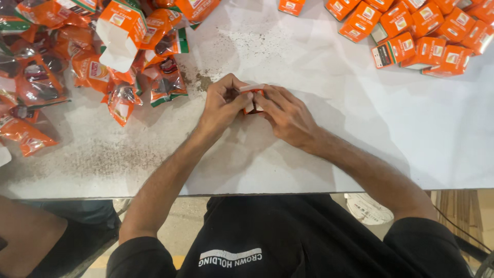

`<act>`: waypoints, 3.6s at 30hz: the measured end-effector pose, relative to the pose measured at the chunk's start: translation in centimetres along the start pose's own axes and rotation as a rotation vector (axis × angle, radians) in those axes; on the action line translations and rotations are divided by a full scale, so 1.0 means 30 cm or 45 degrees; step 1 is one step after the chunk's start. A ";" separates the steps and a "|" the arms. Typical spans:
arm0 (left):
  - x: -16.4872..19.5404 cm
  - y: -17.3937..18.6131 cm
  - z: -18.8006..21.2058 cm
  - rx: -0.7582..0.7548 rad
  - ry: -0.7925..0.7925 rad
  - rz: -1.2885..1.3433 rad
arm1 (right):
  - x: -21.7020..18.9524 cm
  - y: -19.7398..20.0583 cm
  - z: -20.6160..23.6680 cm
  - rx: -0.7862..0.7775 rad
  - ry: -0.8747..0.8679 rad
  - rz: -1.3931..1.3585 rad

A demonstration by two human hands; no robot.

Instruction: The person sits at a table and packs plastic-wrapped food packets into small orange cartons one at a time, folding the carton flaps closed and placing each finished carton onto a growing pile of packed boxes on the table.

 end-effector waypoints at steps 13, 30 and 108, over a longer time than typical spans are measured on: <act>0.241 -0.106 0.198 -0.105 -1.313 -0.964 | 0.081 -0.034 0.077 0.010 -0.245 -0.238; 0.448 0.406 0.111 0.974 -1.168 -1.566 | 0.110 0.138 -0.027 0.316 -0.090 0.553; 0.204 -0.130 0.234 0.235 -1.110 -1.557 | -0.046 0.007 0.072 0.137 0.040 -0.122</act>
Point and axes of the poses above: each hand's wrist, its own z-axis away from the middle knuckle, its own y-axis out of the back of the hand, x = y × z, the point moved 9 cm from there along -z, towards the middle knuckle, and after that the axes turned 8 degrees about x, right-handed, at the moved point
